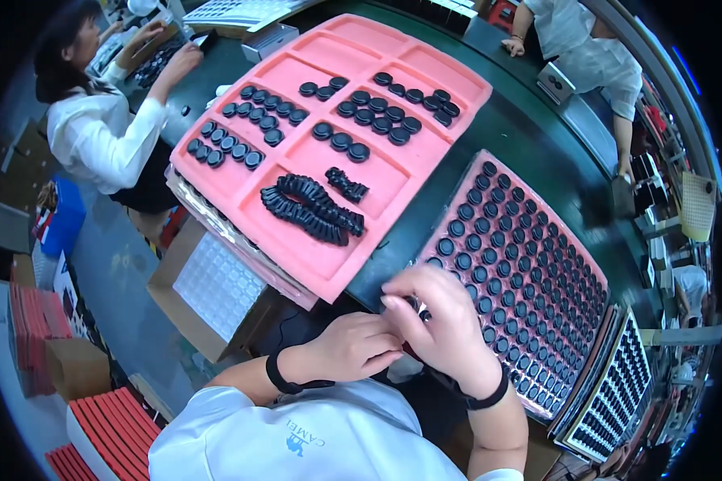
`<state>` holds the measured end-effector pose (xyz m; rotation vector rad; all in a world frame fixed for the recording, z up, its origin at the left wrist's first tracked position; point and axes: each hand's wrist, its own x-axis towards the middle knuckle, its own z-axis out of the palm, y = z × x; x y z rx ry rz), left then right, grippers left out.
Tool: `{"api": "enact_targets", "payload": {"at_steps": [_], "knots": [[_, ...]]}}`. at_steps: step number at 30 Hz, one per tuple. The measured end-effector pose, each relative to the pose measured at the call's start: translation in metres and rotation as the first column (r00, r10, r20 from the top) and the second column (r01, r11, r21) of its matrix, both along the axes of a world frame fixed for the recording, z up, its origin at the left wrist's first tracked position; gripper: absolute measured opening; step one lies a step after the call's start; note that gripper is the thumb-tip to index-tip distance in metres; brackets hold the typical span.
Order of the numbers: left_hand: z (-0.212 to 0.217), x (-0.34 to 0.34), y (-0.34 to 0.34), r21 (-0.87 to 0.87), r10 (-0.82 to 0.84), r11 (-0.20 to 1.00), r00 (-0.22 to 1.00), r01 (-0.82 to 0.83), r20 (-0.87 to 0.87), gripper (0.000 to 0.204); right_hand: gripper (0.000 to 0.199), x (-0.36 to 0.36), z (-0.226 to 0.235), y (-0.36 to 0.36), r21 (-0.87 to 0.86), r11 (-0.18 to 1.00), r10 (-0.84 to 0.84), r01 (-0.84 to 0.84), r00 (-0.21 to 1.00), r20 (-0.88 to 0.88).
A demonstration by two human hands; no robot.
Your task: The person picks up a black component and a rubber seal, fits the seal onto the component, and places the assembled unit back into a tray.
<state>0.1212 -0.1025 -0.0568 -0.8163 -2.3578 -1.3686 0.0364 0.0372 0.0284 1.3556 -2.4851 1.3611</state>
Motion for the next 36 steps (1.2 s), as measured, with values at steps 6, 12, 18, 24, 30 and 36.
{"api": "enact_targets", "payload": {"at_steps": [6, 12, 18, 24, 30, 36], "knots": [[0.002, -0.002, -0.025, 0.051, -0.010, 0.999, 0.999, 0.008, 0.044, 0.010, 0.016, -0.043, -0.001, -0.046, 0.094, 0.991, -0.086, 0.099, 0.987, -0.135], [0.000, 0.000, -0.037, 0.109, -0.009, 0.994, 0.998, 0.003, 0.056, 0.008, 0.018, -0.088, -0.007, -0.061, 0.172, 0.971, -0.127, 0.169, 0.965, -0.229], [0.001, 0.002, -0.039, 0.118, -0.027, 0.993, 0.998, 0.019, 0.065, 0.007, 0.020, -0.123, -0.009, -0.077, 0.304, 0.942, -0.101, 0.141, 0.984, -0.144], [0.000, -0.001, -0.038, 0.113, -0.031, 0.993, 0.997, 0.023, 0.072, 0.008, 0.022, -0.123, -0.014, -0.089, 0.317, 0.948, -0.003, -0.021, 0.997, 0.075], [0.000, -0.005, -0.035, 0.105, -0.054, 0.993, 0.994, 0.044, 0.094, 0.008, 0.032, -0.113, -0.012, -0.088, 0.296, 0.947, 0.107, -0.123, 0.992, 0.072], [0.001, -0.008, -0.033, 0.104, -0.062, 0.993, 0.996, 0.054, 0.070, 0.008, 0.040, -0.110, -0.009, -0.074, 0.146, 0.980, 0.115, -0.135, 0.984, 0.136]]}}
